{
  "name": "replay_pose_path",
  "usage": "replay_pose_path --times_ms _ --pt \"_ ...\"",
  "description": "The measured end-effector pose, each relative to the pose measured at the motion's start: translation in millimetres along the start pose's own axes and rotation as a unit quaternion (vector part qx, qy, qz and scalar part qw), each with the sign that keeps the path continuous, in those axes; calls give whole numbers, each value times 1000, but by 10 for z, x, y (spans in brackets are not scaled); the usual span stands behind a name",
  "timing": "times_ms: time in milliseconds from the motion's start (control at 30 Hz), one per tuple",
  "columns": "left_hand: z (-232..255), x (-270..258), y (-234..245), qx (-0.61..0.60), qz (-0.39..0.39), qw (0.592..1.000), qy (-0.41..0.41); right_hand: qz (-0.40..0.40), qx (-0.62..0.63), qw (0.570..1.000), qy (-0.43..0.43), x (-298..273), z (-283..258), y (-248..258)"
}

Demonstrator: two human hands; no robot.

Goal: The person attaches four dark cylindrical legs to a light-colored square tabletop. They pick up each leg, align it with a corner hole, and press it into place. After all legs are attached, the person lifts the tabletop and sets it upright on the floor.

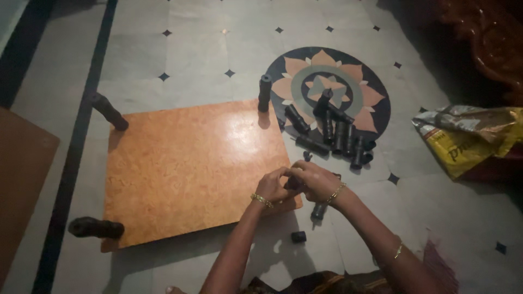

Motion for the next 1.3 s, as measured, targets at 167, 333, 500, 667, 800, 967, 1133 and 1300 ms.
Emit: replay_pose_path --times_ms 167,333,500,667,800,967,1133,1300 --pt "-37 -60 -83 61 54 997 -4 -27 -34 984 -175 -95 147 -165" --pt "-101 -133 -203 66 58 995 43 37 -12 990 -133 -166 97 -78" --pt "-51 -101 -176 108 83 989 59 35 -21 999 -23 -186 -62 15" --pt "29 -155 -181 131 65 985 95 3 -38 972 -232 -161 135 -63" --pt "112 -127 -117 148 20 981 121 92 11 996 -4 -175 -120 148" --pt "117 -155 -115 123 33 983 131 12 -80 977 -200 -173 89 44" --pt "128 -164 -117 131 42 983 122 71 -18 997 -41 -165 -64 92" --pt "139 -196 -111 122 41 982 138 41 -85 987 -127 -148 52 17"
Point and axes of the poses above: each hand's wrist, its own x-axis towards the middle knuckle, its own y-axis out of the back of the hand, z = x × y, the point moved 6 cm from there along x, towards the middle knuckle, and after that the axes turned 4 degrees about x, right-handed, at the moved point
